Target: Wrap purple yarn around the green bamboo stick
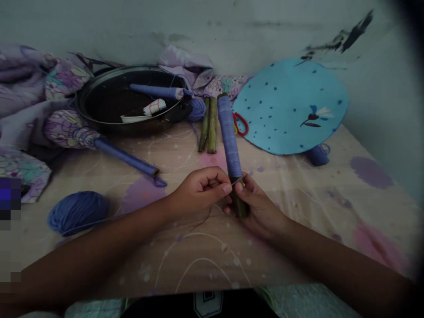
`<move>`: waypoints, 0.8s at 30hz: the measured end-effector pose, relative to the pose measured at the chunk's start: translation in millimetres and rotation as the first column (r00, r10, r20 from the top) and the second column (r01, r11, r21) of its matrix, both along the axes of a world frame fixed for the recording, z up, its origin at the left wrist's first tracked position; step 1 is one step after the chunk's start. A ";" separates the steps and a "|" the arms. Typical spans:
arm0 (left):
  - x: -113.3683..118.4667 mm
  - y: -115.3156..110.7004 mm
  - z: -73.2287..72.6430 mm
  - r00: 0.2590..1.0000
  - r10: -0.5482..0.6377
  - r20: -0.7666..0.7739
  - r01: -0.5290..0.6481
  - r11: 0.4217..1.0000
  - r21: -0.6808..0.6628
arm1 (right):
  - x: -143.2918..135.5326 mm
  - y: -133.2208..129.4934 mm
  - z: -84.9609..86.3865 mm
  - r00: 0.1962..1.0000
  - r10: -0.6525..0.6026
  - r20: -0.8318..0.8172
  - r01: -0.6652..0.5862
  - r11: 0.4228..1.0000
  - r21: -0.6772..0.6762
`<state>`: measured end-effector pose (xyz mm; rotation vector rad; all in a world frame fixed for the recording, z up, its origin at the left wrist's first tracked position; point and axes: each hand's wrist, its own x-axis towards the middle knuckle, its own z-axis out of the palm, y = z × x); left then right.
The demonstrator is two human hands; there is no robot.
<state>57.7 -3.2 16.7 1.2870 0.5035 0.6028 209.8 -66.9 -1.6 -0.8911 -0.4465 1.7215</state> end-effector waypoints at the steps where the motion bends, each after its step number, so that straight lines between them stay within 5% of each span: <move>1: -0.4 1.7 0.1 1.000 0.011 -0.006 -0.011 0.999 0.035 | -0.3 -0.4 1.0 1.000 -0.007 0.005 0.007 1.000 0.007; 8: -1.4 11.7 -7.4 0.971 0.157 -0.181 -0.114 0.967 0.226 | -0.3 0.5 9.3 0.998 -0.050 -0.027 0.050 0.999 -0.018; 17: 3.2 11.7 -8.0 0.968 0.048 -0.246 -0.002 0.983 0.186 | 6.1 3.7 7.1 0.993 0.032 -0.110 -0.040 0.997 -0.067; 24: 7.5 13.2 -12.9 0.989 0.007 -0.151 0.002 0.998 0.061 | 7.9 1.9 5.1 0.989 0.145 -0.008 -0.145 0.988 -0.060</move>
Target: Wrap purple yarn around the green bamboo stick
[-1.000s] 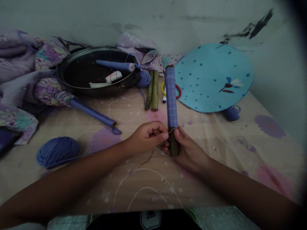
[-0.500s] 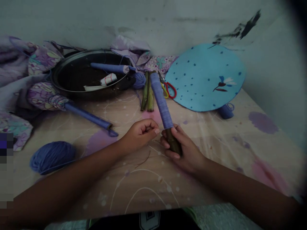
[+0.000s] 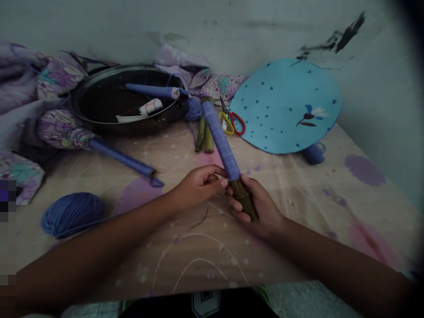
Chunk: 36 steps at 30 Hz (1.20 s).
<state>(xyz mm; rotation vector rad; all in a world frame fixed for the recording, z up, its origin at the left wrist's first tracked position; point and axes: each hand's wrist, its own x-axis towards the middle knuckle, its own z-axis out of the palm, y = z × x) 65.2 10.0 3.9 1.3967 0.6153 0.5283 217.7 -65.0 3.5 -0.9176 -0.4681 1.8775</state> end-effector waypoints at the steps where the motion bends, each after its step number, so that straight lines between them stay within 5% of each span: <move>1: 0.3 -0.1 -0.8 1.000 -0.015 0.025 0.015 1.000 -0.026 | -0.2 -0.2 0.2 1.000 0.002 0.014 -0.002 1.000 -0.005; 9: 0.7 -7.3 -0.4 0.994 0.021 0.104 -0.008 0.993 -0.119 | -4.5 0.6 4.9 0.999 -0.046 0.026 0.047 0.999 -0.028; 14: -0.9 -5.7 -2.4 0.992 0.027 0.126 -0.013 0.994 -0.111 | -1.1 2.8 5.2 0.998 0.059 0.035 -0.058 0.998 -0.029; 24: 1.9 -9.6 -0.9 0.995 0.086 -0.046 -0.087 0.996 -0.004 | 0.3 3.1 3.5 0.989 0.083 -0.122 -0.094 0.991 -0.090; 36: 3.1 -7.1 1.6 0.999 0.029 0.046 -0.022 0.989 -0.146 | -1.3 2.2 2.4 0.992 0.096 -0.083 -0.100 0.994 -0.052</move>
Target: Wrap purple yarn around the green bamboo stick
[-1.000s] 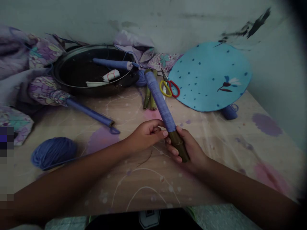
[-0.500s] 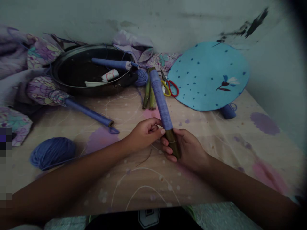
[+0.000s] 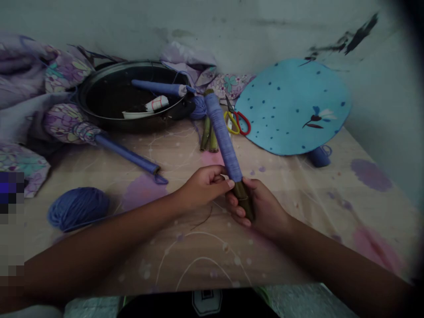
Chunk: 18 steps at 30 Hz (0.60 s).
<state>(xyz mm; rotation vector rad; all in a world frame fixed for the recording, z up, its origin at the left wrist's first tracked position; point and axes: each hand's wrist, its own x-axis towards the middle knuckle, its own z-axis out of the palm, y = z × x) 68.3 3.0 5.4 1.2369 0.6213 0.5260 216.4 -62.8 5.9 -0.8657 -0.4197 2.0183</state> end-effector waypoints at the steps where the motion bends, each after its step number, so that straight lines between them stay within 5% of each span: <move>1: -0.2 -0.6 0.6 1.000 0.014 -0.003 -0.014 1.000 0.008 | -1.8 -1.4 -0.4 0.999 -0.038 0.026 0.038 0.999 0.035; 4: -0.3 -2.3 3.0 0.994 0.093 -0.063 -0.087 0.992 0.094 | -6.3 -5.5 -2.0 0.985 -0.149 0.082 0.135 0.979 0.155; 8: -0.1 -4.8 5.5 0.985 0.166 -0.042 -0.159 0.979 0.124 | -6.6 -6.3 -3.3 0.984 -0.143 0.104 0.122 0.975 0.188; 18: -5.1 5.0 10.3 0.996 -0.034 0.082 0.035 0.999 -0.008 | -0.8 -0.7 -4.1 0.998 -0.010 -0.055 0.015 0.995 0.103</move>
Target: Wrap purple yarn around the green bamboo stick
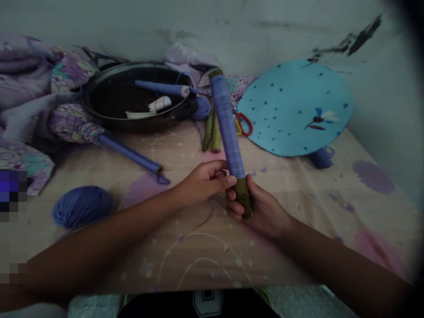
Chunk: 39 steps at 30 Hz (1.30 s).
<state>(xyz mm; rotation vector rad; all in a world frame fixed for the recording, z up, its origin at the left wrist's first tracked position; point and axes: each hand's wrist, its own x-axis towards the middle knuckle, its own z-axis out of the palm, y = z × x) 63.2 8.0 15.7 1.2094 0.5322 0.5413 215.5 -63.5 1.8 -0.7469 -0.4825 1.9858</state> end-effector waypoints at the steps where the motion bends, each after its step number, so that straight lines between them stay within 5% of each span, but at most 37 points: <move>1: -0.3 0.7 0.1 1.000 -0.009 0.007 0.009 1.000 -0.001 | -0.3 -0.3 0.4 1.000 0.012 0.005 -0.012 1.000 -0.006; 13: 0.8 -2.9 -4.2 0.984 0.114 -0.138 -0.093 0.984 0.151 | -5.8 -7.6 4.8 0.972 -0.096 0.213 0.072 0.990 0.117; 22: 3.7 -11.2 -0.6 0.990 0.130 -0.060 -0.127 0.991 0.043 | -11.1 -8.3 3.0 0.952 -0.243 0.185 0.220 0.966 0.134; 33: 5.5 -7.0 -7.7 0.973 0.228 -0.042 -0.226 0.973 0.047 | -4.7 -3.8 -1.0 0.982 -0.166 0.091 0.159 0.984 0.080; 39: 4.9 -7.0 -5.4 0.998 0.043 0.054 -0.034 0.987 -0.154 | -3.3 -3.1 -2.3 0.995 -0.098 0.032 0.096 0.994 0.053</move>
